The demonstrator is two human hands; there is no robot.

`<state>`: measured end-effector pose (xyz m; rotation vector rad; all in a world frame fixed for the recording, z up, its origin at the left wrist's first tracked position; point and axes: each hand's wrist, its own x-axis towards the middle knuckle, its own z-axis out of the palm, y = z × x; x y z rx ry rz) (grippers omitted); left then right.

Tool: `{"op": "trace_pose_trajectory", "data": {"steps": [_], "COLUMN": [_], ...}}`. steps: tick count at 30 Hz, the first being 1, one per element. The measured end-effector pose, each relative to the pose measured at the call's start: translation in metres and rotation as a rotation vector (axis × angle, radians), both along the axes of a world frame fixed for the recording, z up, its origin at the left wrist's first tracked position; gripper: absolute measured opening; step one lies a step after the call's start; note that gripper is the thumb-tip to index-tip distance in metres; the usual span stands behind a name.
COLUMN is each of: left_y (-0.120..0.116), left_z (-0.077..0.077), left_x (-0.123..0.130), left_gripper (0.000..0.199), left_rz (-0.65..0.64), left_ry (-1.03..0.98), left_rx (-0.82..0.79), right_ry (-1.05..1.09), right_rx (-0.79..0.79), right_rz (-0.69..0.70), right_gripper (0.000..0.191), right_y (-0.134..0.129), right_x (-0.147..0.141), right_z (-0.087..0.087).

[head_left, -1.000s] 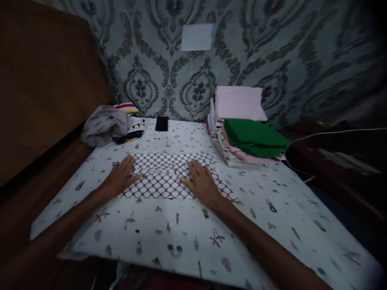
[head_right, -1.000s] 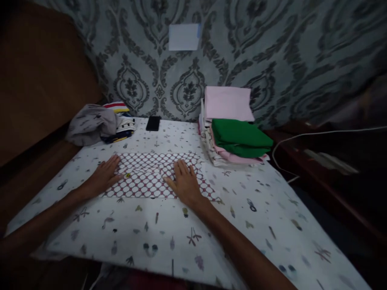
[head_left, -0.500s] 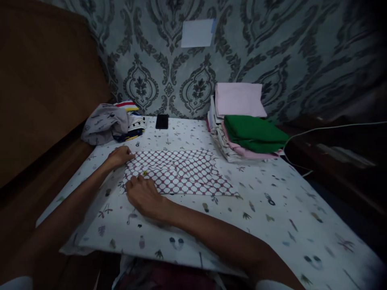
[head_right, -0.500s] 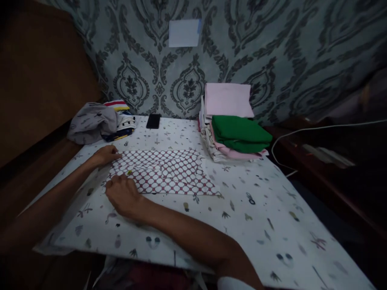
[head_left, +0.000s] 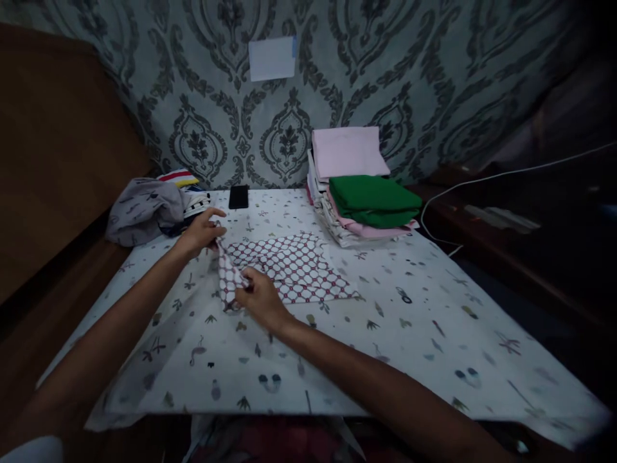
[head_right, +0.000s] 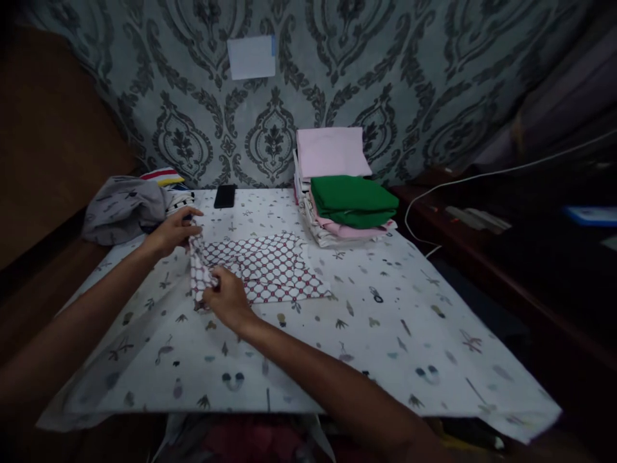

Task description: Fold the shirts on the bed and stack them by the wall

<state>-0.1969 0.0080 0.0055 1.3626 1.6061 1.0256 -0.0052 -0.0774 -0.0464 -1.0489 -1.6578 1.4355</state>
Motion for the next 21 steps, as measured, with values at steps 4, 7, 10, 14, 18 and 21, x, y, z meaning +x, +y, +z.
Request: {"op": "trace_pose_trajectory", "data": {"steps": [4, 7, 10, 14, 18, 21], "left_y": [0.02, 0.028, 0.032, 0.029, 0.013, -0.003], "left_z": [-0.014, -0.036, -0.053, -0.056, -0.057, -0.067], "left_x": [0.044, 0.068, 0.074, 0.066, 0.059, 0.059], "left_gripper": [0.03, 0.019, 0.021, 0.023, 0.022, 0.03], "left_rz": [-0.077, -0.081, -0.089, -0.1, -0.19, -0.334], "left_ry": [-0.074, -0.105, -0.107, -0.109, 0.086, 0.423], "left_rx": [-0.117, -0.184, -0.182, -0.127, 0.125, 0.386], "right_ry": [0.189, 0.287, 0.348, 0.344, 0.161, -0.214], "right_rx": [-0.316, -0.491, -0.618, -0.663, -0.604, -0.192], "right_rz": [-0.067, -0.082, -0.093, -0.052, -0.007, -0.05], "right_gripper": [0.013, 0.012, 0.017, 0.023, 0.008, 0.015], "right_y": [0.0, 0.0, 0.003, 0.008, 0.008, 0.004], "right_x": [0.031, 0.047, 0.055, 0.056, 0.063, 0.074], "right_z": [-0.009, -0.009, -0.009, -0.014, -0.011, -0.001]}}
